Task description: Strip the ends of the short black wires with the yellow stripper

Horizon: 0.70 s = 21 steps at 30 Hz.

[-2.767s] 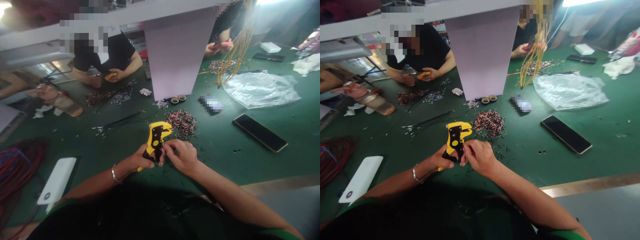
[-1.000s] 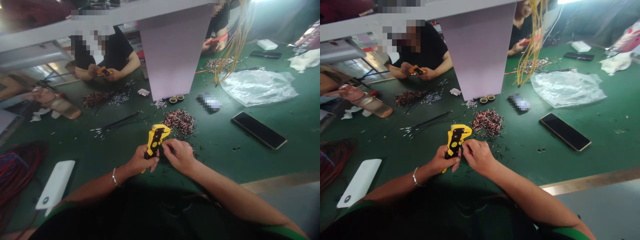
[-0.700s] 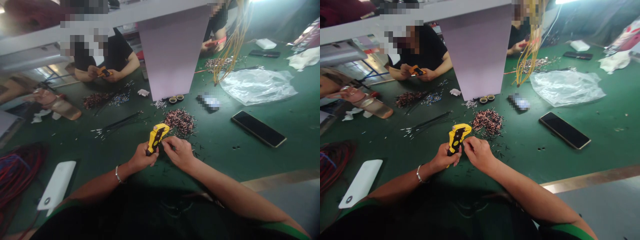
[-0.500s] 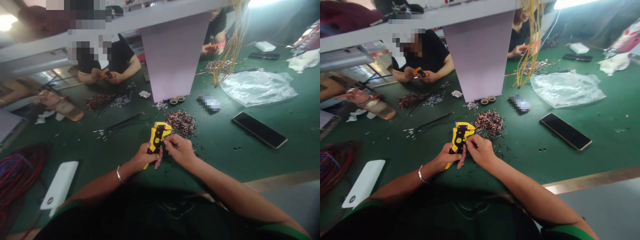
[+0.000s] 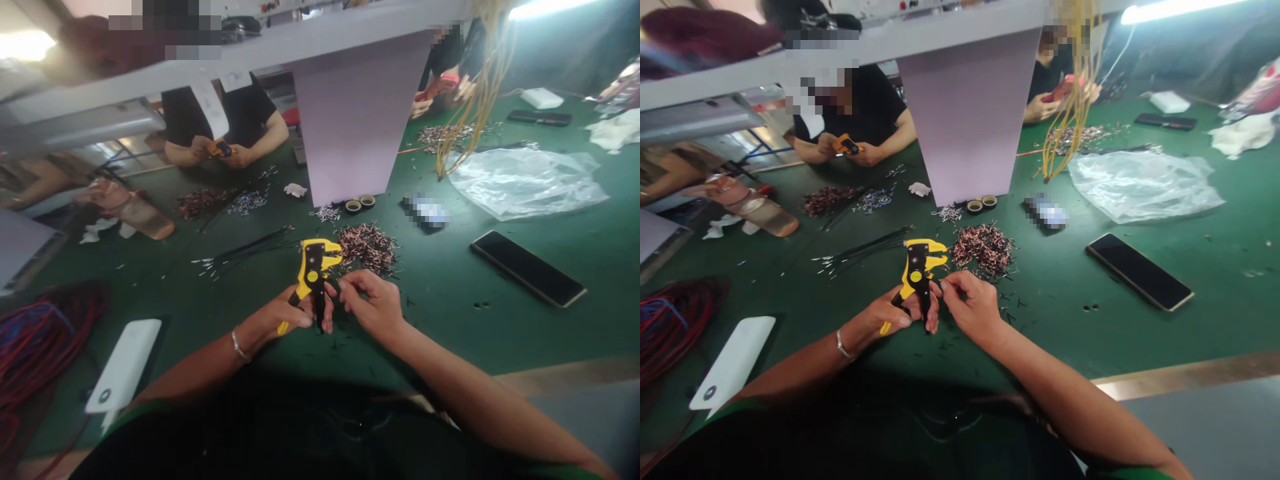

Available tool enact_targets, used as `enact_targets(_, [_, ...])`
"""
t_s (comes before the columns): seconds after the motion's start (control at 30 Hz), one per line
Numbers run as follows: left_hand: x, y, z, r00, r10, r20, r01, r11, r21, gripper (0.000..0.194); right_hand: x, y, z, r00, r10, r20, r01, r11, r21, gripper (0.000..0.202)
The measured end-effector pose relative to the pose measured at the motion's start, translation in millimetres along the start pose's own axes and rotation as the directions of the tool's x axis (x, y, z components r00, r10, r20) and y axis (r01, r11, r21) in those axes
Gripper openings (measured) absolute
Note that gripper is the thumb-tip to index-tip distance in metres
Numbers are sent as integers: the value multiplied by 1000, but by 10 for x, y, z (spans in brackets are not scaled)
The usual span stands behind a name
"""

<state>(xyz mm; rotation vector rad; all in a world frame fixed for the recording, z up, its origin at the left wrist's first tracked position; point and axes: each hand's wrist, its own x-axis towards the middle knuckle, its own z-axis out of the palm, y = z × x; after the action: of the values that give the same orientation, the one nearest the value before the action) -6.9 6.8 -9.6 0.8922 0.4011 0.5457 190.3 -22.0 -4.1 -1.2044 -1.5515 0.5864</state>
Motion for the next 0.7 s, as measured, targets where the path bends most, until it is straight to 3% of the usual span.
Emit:
enact_targets(0.23, [-22,-1,-6,1000,-15,-7,15,998,55,60,-1,-3,-10,1000,-18,-10,17,999,-49,17])
enact_targets(0.7, [4,-16,-11,1000,-18,6,17,989,149,42,-28,-26,27,969,-242,-39,234,961,-147,17])
